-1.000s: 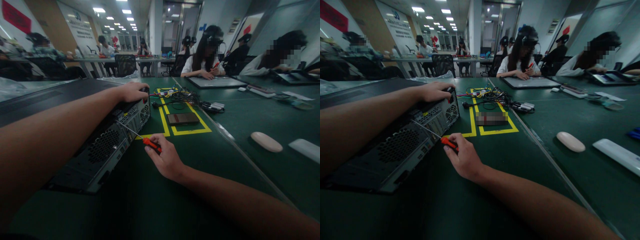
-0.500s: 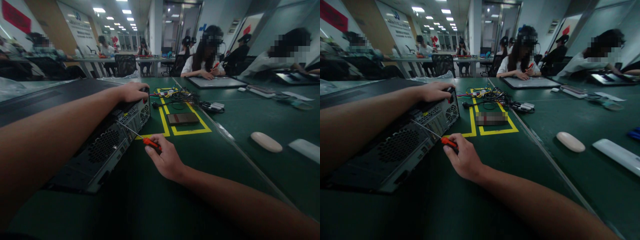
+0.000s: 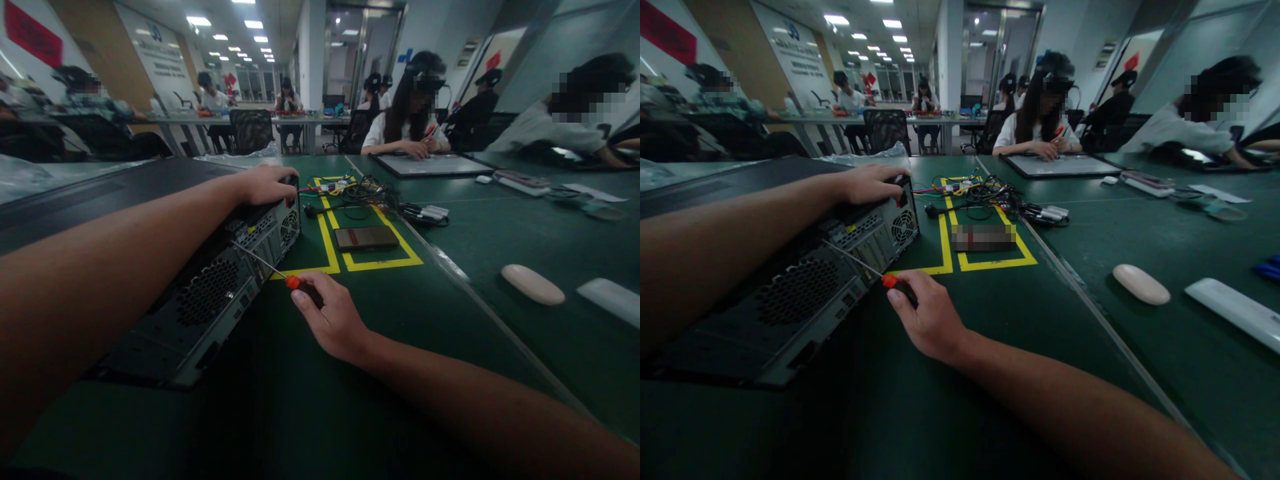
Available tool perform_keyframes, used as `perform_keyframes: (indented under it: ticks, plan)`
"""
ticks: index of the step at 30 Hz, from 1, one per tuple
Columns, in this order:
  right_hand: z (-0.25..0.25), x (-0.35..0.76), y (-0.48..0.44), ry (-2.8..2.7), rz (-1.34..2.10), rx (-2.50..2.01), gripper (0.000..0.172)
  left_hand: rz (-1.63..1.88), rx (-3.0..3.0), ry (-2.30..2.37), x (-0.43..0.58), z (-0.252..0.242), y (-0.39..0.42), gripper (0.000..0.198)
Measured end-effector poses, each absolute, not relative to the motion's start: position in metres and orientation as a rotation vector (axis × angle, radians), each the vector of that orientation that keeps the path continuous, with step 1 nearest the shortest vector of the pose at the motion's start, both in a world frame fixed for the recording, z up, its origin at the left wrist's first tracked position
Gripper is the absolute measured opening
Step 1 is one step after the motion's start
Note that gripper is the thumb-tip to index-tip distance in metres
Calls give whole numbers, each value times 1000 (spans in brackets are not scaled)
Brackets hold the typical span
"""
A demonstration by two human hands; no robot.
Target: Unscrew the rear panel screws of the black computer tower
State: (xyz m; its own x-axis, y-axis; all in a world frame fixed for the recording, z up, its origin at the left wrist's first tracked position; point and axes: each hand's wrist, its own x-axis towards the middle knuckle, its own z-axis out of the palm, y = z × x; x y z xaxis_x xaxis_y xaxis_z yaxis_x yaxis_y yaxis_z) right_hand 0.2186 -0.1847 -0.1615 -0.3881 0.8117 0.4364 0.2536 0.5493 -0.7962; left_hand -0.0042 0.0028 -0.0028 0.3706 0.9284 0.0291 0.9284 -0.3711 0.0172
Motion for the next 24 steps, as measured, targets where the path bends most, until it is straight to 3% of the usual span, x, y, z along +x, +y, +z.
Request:
perform_keyframes:
  ticks: [10, 16, 24]
  plan:
    - [-165, 217, -186, -1856, 891, -865, 28, 0, -2571, -1740, -4, -3, 3, 92]
    - [-165, 217, -185, -1861, 885, -860, 16, -18, -2592, -1760, -3, -3, 3, 94]
    - [-163, 218, -185, -1867, 874, -847, 17, -14, -2581, -1777, -2, -2, 1, 96]
